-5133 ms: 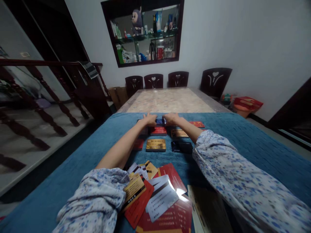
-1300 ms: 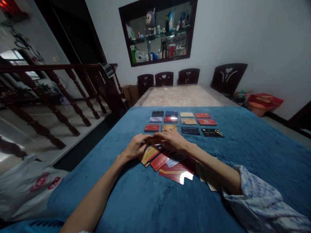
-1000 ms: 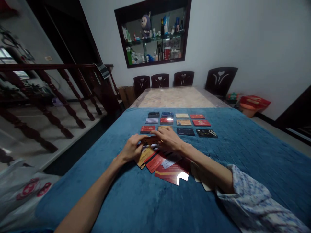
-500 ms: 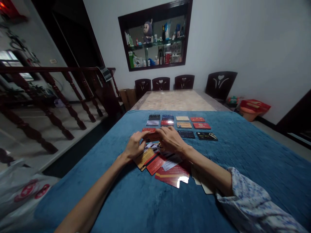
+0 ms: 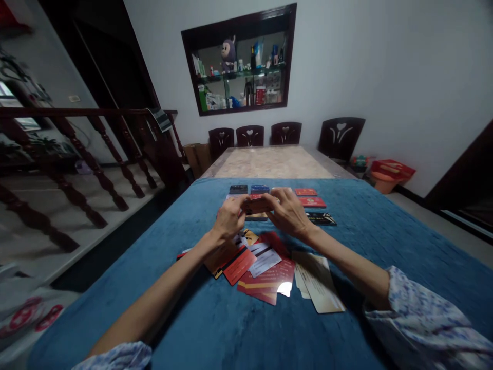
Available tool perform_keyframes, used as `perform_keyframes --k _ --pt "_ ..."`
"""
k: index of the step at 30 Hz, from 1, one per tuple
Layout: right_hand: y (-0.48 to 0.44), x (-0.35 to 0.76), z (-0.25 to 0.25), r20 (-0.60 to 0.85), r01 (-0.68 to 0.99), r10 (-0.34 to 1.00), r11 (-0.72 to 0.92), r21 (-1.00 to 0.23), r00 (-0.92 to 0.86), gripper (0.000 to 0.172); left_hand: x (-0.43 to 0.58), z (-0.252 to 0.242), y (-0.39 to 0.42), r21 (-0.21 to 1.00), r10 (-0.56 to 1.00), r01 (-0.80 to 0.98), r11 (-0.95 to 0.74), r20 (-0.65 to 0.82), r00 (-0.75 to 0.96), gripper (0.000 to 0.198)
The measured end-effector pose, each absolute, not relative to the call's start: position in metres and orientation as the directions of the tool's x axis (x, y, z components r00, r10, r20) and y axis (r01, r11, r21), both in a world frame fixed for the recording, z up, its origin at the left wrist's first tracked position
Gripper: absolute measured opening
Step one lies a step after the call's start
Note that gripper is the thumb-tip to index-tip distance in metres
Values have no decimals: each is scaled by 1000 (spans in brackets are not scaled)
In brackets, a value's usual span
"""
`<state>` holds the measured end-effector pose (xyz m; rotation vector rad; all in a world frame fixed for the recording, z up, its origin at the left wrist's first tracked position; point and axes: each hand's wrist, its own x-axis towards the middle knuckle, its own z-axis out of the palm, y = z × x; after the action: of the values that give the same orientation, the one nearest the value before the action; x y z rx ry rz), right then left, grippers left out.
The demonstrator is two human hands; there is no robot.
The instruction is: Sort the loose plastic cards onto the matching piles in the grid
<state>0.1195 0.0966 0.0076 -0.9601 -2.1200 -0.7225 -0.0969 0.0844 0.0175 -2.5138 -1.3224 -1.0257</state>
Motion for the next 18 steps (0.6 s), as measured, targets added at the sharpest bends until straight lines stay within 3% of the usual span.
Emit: perform_keyframes --k 7,18 --pt "100 157 9 703 816 506 548 187 -500 42 -58 19 95 0 689 817 -577 537 487 50" --pt "128 187 5 604 861 646 490 139 -466 41 -23 22 129 -139 748 837 -530 389 538 46"
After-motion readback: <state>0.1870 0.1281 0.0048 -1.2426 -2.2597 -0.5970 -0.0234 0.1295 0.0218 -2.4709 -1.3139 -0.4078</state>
